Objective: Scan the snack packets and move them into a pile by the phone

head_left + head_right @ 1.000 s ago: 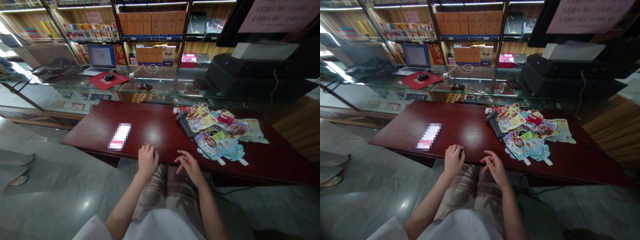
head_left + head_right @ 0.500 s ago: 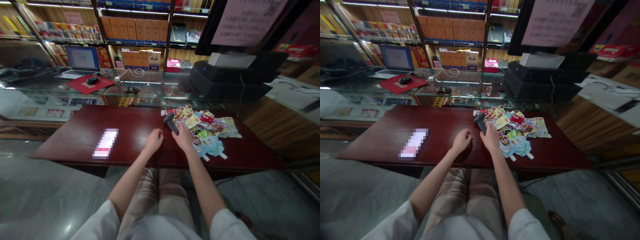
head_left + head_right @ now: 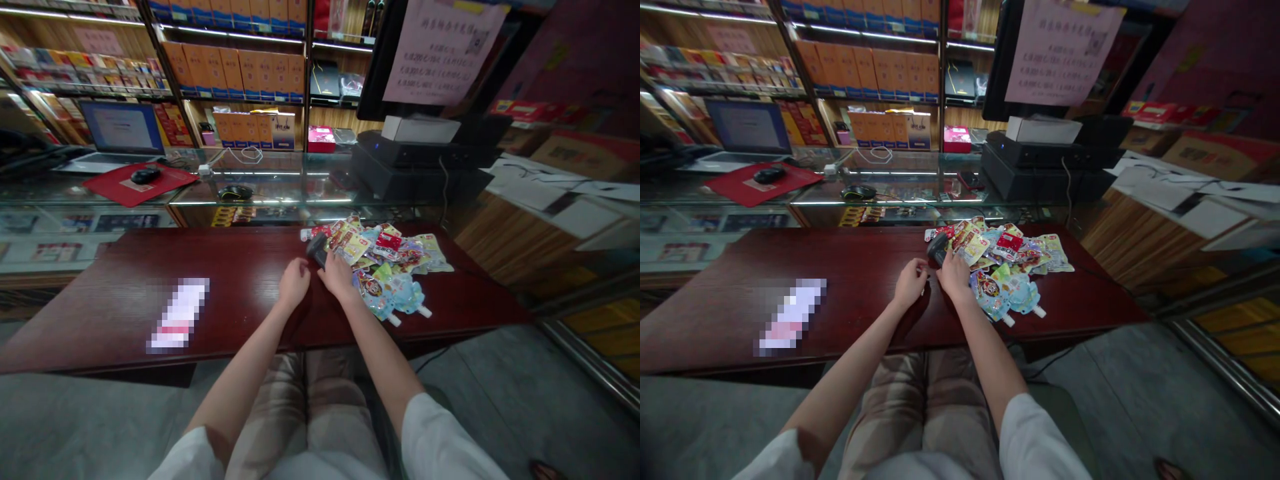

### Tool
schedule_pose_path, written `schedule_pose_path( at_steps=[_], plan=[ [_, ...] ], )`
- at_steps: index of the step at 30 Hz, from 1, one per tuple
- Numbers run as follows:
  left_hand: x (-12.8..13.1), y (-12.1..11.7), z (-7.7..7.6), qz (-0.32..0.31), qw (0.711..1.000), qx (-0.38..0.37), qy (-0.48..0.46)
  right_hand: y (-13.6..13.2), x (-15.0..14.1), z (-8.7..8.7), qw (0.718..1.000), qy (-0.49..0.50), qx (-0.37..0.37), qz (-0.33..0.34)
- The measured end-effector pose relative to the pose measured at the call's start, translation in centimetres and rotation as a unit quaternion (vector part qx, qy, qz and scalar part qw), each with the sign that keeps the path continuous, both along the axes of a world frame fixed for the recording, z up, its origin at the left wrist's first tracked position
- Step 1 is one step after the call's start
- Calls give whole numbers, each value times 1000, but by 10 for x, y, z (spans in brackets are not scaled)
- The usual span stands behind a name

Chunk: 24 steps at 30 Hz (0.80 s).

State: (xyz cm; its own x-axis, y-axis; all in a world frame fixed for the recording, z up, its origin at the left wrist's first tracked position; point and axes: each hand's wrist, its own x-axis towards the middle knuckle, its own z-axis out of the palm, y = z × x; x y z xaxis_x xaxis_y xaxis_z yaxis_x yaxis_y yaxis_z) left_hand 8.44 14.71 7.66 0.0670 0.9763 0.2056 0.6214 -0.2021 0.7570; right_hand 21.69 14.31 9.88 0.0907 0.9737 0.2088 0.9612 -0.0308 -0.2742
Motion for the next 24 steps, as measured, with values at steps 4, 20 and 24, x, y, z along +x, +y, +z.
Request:
schedule_pose_path(
  at_steps=[4,20,24],
  plan=[
    [3,6,-6,-5,1000,-4,-6,-11,11,4,997,70,40,8],
    [72,76,6,-103,984,-118,87,-80,82,10,776,622,107,-6],
    [61,76,-1,-124,967,-193,-112,-81,76,8,768,633,98,17]
  ],
)
